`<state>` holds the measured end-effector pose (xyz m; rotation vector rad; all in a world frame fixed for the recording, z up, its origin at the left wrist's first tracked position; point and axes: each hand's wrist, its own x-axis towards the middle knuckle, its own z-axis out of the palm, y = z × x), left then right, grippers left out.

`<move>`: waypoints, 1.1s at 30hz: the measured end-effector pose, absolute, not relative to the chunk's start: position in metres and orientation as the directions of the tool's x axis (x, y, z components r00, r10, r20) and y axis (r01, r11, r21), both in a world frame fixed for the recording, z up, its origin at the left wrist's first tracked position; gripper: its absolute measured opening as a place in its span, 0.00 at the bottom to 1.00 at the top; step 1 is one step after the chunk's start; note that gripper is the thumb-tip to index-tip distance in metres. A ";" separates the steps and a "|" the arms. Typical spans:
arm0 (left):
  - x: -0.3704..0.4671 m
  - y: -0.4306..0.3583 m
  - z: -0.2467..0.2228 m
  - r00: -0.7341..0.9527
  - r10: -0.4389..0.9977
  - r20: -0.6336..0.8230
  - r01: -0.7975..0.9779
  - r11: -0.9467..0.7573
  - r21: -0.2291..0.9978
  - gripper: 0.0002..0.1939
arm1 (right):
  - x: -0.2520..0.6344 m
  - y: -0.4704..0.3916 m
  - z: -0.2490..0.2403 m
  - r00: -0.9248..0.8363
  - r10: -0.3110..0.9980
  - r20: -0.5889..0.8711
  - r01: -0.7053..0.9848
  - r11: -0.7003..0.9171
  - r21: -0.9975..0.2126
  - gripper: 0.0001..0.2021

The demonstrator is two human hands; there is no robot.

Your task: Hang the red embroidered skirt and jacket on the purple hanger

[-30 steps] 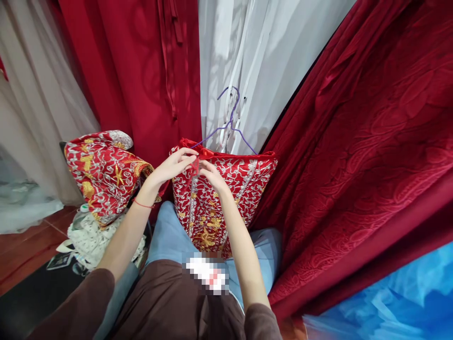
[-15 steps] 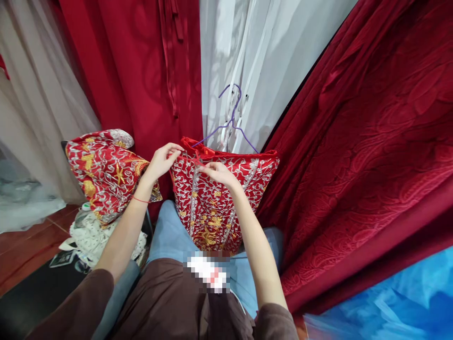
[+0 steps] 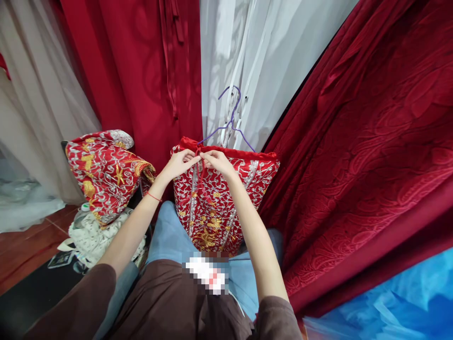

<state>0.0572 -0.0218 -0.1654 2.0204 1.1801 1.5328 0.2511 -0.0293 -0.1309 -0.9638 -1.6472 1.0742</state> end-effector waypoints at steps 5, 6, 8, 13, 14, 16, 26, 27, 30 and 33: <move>0.067 -0.015 -0.163 0.073 0.706 0.705 0.293 -0.690 0.661 0.10 | 0.235 -0.022 -0.137 -0.307 0.874 0.376 0.115 0.427 -0.897 0.19; 0.067 -0.014 -0.163 0.060 0.701 0.711 0.279 -0.695 0.662 0.10 | 0.235 -0.021 -0.137 -0.300 0.867 0.397 0.122 0.448 -0.886 0.19; 0.065 -0.013 -0.162 0.032 0.696 0.717 0.277 -0.696 0.663 0.09 | 0.238 -0.018 -0.137 -0.283 0.867 0.411 0.139 0.461 -0.877 0.18; 0.068 -0.016 -0.161 0.052 0.695 0.717 0.203 -0.710 0.674 0.05 | 0.235 -0.019 -0.137 -0.269 0.905 0.329 0.137 0.375 -0.917 0.15; 0.069 -0.018 -0.162 0.060 0.697 0.715 0.177 -0.712 0.679 0.05 | 0.233 -0.020 -0.138 -0.260 0.909 0.326 0.128 0.367 -0.921 0.15; 0.069 -0.020 -0.163 0.055 0.711 0.701 0.141 -0.700 0.700 0.05 | 0.231 -0.021 -0.141 -0.240 0.910 0.339 0.108 0.372 -0.922 0.14; 0.044 -0.018 -0.167 0.163 0.806 0.569 -0.006 -0.576 0.818 0.04 | 0.251 -0.016 -0.148 -0.199 0.926 0.322 0.043 0.336 -0.941 0.15; 0.039 -0.021 -0.166 0.217 0.803 0.555 0.045 -0.576 0.816 0.05 | 0.255 -0.017 -0.147 -0.207 0.936 0.285 0.089 0.308 -0.947 0.15; 0.025 -0.032 -0.162 0.168 0.817 0.551 0.357 -0.571 0.739 0.06 | 0.267 -0.023 -0.145 -0.272 0.927 0.259 0.341 0.344 -0.875 0.12; 0.028 -0.043 -0.155 -0.184 0.680 0.709 0.547 -0.529 0.649 0.05 | 0.271 -0.032 -0.142 -0.492 0.833 0.254 0.369 0.463 -0.806 0.12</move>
